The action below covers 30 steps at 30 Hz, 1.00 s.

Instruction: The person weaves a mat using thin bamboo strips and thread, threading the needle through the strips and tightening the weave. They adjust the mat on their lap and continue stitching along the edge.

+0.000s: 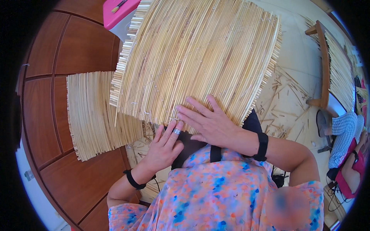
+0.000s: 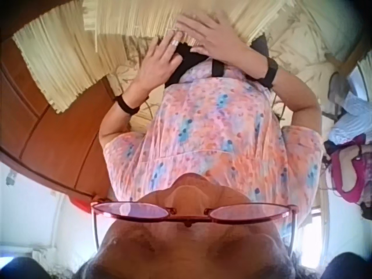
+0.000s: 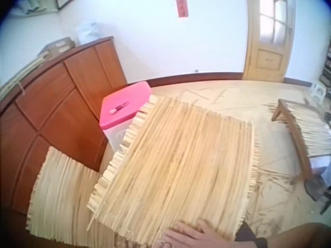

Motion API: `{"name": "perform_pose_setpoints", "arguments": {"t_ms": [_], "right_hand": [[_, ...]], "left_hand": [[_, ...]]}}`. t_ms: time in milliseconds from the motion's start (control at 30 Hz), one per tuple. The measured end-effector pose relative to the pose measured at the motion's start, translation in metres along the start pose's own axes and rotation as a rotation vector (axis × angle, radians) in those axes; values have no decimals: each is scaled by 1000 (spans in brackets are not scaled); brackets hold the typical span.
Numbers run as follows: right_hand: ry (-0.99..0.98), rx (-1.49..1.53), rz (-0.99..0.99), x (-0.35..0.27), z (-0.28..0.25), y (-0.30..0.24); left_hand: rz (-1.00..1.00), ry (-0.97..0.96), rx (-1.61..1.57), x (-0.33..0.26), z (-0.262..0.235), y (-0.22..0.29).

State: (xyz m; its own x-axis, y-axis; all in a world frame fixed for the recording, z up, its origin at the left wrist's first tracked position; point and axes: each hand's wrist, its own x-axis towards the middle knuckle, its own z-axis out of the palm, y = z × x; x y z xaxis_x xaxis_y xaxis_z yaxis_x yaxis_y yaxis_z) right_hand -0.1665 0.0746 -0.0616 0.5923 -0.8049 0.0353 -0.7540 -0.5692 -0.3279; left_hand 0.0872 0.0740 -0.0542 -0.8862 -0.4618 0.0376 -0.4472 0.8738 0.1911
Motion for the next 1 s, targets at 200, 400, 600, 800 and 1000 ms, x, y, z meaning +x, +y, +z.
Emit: {"name": "perform_pose_setpoints", "arguments": {"t_ms": [200,400,600,800,1000], "right_hand": [[-63,-2,-3,2,-2,0],[-106,-20,1,3,-5,0],[-105,-17,11,4,0,-1],[-91,-2,14,2,-2,-1],[-68,-11,26,-3,7,-1]], "left_hand": [[-22,35,-47,-6,2,-1],[-61,48,-15,-12,2,3],[-103,50,5,-12,10,7],[-75,51,4,-9,7,4],[-93,7,46,-8,11,7]]}}
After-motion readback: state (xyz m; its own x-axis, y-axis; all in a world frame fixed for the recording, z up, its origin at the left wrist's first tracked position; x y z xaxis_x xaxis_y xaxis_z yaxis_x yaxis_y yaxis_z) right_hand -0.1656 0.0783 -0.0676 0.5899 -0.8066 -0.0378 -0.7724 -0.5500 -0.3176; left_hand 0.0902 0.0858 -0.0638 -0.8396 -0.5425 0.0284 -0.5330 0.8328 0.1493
